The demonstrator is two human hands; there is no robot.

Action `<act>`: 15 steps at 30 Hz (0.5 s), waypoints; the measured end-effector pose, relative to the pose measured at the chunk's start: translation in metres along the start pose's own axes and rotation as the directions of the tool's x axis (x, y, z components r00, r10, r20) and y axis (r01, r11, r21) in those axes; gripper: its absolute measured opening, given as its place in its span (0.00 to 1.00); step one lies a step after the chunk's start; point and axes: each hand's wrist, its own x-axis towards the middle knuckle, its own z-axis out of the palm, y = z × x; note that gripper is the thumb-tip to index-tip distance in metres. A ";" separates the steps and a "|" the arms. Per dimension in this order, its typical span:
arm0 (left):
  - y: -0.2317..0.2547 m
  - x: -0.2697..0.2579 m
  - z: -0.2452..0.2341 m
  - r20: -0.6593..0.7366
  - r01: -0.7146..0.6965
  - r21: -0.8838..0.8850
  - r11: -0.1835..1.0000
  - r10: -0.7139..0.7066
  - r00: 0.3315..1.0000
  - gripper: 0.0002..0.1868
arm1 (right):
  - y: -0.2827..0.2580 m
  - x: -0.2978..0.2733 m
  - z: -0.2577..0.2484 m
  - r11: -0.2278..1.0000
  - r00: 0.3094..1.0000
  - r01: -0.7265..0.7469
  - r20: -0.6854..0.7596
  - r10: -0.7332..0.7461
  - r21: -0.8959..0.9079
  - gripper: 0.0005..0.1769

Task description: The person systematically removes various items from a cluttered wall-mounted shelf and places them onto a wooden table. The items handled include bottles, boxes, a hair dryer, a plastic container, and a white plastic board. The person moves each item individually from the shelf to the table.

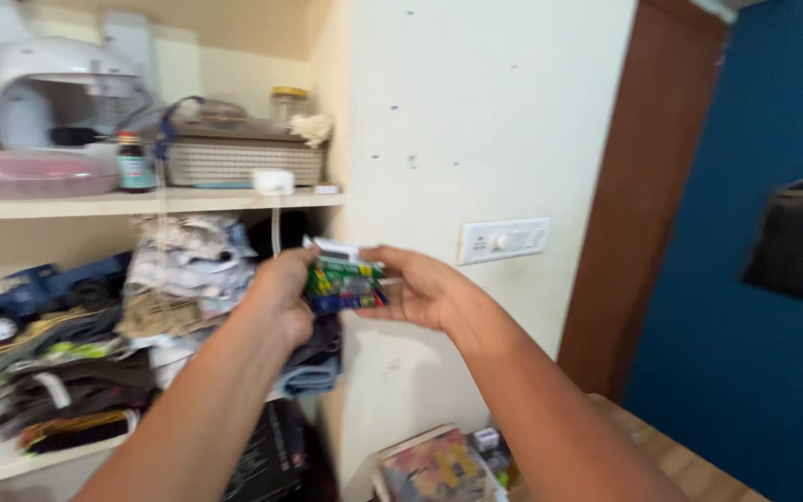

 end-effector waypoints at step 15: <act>-0.291 0.085 0.139 0.116 0.463 0.038 0.886 -0.464 0.878 0.16 | 0.063 -0.084 -0.248 0.986 0.869 -0.159 -0.466 0.167 0.056 0.20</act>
